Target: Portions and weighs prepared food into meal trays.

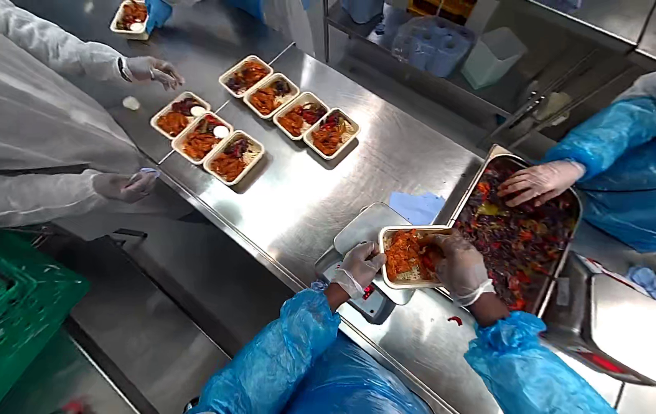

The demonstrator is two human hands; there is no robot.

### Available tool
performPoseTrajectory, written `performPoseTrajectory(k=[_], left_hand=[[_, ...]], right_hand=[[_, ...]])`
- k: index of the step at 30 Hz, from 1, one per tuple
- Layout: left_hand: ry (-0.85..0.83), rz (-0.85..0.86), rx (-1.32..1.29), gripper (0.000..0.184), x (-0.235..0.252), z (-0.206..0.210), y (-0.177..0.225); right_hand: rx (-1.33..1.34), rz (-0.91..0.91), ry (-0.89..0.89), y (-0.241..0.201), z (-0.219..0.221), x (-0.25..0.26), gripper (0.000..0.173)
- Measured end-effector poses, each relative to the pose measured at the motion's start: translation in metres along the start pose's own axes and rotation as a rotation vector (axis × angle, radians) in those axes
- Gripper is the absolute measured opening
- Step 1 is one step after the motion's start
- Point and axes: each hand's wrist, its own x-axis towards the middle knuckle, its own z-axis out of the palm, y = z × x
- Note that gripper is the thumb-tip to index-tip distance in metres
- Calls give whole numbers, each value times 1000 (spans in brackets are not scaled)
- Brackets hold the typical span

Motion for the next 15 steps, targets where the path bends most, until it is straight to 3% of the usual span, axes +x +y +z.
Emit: performPoseTrajectory(k=[4, 10, 15], left_hand=[[69, -43, -53, 23, -6, -35, -12], [55, -48, -104, 24, 13, -68, -34], [32, -24, -40, 23, -5, -89, 3]], right_hand=[[26, -121, -13, -25, 3, 23, 34], [119, -86, -127, -39, 21, 39, 45], [34, -42, -70, -49, 55, 63, 26]])
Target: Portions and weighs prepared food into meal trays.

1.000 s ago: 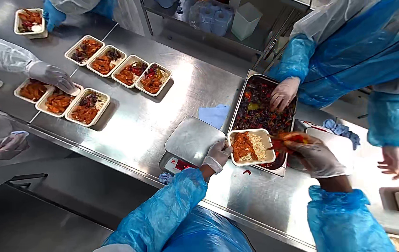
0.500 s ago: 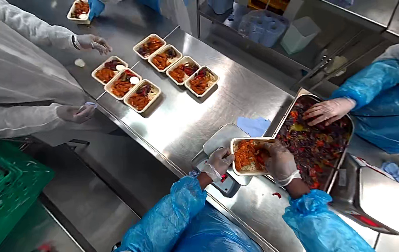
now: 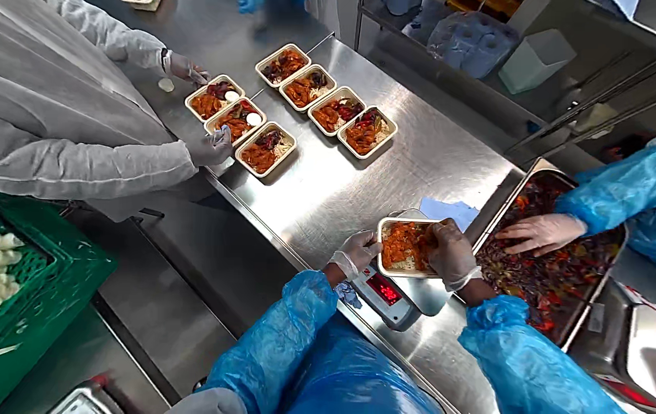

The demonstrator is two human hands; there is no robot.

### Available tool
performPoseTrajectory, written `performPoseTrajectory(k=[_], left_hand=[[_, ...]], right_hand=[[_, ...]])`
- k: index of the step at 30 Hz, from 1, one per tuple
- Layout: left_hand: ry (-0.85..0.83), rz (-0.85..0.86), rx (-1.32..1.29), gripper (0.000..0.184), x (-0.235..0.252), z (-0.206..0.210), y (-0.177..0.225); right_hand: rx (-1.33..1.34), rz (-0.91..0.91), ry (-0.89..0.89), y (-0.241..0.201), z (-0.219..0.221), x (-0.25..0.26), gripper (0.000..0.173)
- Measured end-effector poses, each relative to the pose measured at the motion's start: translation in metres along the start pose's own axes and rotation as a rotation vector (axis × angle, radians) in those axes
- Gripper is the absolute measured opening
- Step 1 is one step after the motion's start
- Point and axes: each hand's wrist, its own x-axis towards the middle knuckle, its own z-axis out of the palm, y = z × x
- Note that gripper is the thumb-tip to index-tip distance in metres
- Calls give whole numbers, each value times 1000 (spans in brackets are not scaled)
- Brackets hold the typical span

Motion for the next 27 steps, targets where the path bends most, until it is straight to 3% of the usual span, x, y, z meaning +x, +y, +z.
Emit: performPoseTrajectory(k=[5, 8, 11, 17, 22, 27], left_hand=[[-38, -3, 8, 23, 72, 11, -74], [-59, -14, 21, 23, 80, 9, -75], [-69, 23, 44, 22, 87, 7, -80], [-131, 57, 127, 22, 88, 2, -74], [-152, 45, 125, 23, 90, -4, -70], [-155, 81, 117, 22, 93, -4, -74]], right_hand=[[105, -16, -68, -4, -34, -14, 31], [60, -46, -111, -6, -45, -25, 39], [-62, -59, -133, -6, -25, -13, 46], [-77, -64, -95, -3, -6, -4, 29], [76, -1, -25, -10, -25, -12, 34], [80, 89, 142, -22, 3, 3, 13]])
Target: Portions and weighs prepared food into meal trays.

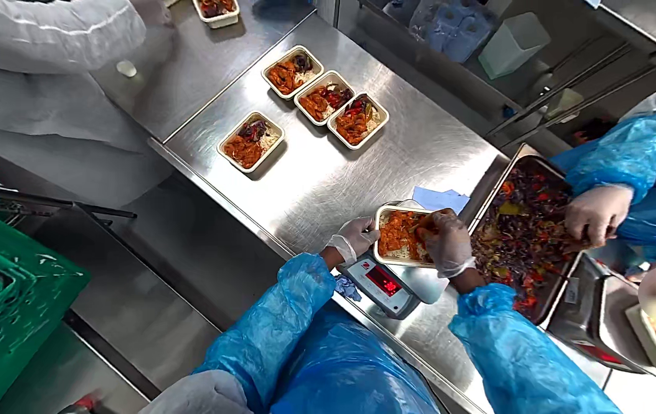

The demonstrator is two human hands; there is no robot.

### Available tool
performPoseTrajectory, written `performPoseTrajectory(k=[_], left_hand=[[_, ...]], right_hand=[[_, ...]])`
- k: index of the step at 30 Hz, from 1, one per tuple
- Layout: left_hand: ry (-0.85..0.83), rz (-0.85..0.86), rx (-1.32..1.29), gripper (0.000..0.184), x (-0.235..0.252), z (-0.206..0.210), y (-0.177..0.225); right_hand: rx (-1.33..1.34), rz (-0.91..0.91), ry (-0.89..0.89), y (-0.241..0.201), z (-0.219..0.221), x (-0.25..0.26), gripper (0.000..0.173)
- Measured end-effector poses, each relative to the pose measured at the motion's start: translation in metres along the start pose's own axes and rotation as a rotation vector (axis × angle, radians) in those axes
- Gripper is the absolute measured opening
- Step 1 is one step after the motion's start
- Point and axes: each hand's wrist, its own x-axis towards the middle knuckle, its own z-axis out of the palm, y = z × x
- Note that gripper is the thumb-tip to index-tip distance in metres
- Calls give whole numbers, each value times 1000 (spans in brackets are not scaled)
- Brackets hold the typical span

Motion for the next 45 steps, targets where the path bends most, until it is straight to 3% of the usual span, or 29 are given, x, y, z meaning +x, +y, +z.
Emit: performPoseTrajectory(k=[3, 9, 12, 14, 18, 22, 27, 31, 35, 39, 42, 45], left_hand=[[-9, -1, 16, 22, 0, -1, 1], [-110, -130, 17, 30, -12, -37, 13], [-4, -103, 16, 29, -20, -69, 15], [123, -55, -10, 25, -26, -86, 9], [290, -43, -83, 26, -30, -108, 1], [337, -28, -116, 27, -34, -108, -7], [275, -52, -105, 24, -41, -88, -10], [225, -96, -82, 19, -41, -70, -7], [153, -125, -28, 18, -36, -58, 0], [110, -125, 23, 17, -36, -58, 6], [115, -123, 35, 17, -34, -59, 4], [123, -122, 42, 16, -31, -59, 0]], right_hand=[[-1, 11, 39, 3, 11, 7, 8], [327, 174, -4, -2, -51, -25, 17], [629, 317, 68, -7, -70, -27, 18], [808, 315, 121, -3, -77, -30, 18], [941, 319, 217, 39, -85, -42, 20], [639, 551, 308, 120, -71, -61, 20], [65, 650, 124, 209, -41, -96, 25], [-114, 761, -43, 210, -22, -86, 41], [-257, 699, -68, 213, -4, -77, 34], [-242, 646, 30, 208, -12, -79, 16], [-184, 624, 168, 210, -32, -91, 16], [-177, 671, 188, 212, -52, -99, 17]])
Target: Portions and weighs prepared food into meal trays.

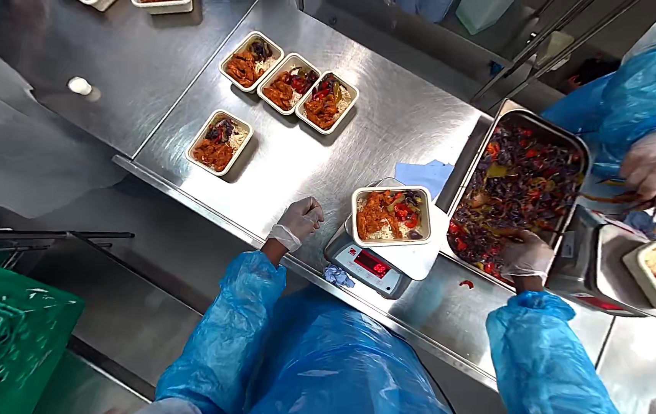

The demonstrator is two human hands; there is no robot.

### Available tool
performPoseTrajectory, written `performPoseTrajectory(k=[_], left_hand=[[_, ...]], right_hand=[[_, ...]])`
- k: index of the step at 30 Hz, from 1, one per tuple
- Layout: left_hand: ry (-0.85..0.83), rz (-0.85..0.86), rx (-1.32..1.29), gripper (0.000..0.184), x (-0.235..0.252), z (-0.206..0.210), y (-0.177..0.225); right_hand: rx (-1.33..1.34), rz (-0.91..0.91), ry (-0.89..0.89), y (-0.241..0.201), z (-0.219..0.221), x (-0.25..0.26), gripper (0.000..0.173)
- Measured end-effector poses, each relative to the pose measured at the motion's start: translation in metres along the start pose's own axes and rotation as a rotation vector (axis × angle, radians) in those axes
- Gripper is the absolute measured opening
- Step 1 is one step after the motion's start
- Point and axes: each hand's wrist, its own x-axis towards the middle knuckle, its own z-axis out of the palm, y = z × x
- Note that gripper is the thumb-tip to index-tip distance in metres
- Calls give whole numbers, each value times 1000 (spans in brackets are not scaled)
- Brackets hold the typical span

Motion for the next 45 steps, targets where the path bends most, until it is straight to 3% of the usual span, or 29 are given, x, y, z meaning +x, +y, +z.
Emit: performPoseTrajectory(k=[4, 9, 14, 18, 24, 29, 36, 41, 45], left_hand=[[-9, -2, 23, 17, 6, 8, 3], [-25, 3, 32, 18, 7, 18, 11], [-47, 9, 46, 18, 9, 24, 10], [-48, 22, 15, 18, 6, 26, 5], [-23, 18, -10, 17, -3, 22, -2], [19, -9, -68, 17, -10, 11, -7], [-40, 25, -71, 18, 0, 24, 2], [-69, -6, -190, 21, 3, 34, 6], [-105, -27, -239, 43, 12, 61, 14]], right_hand=[[173, 26, 30, 1, -35, -4, 16], [807, 159, -57, -13, -73, -19, 25], [972, -77, -244, -65, -111, -39, 24], [782, -331, -348, -136, -119, -64, 28], [281, -703, -259, -205, -29, -60, 27], [250, -700, -154, -209, -40, -67, 21], [181, -708, -241, -213, 1, -65, 14], [127, -764, -315, -207, -26, -67, 27], [-25, -734, -368, -219, -1, -54, 42]])
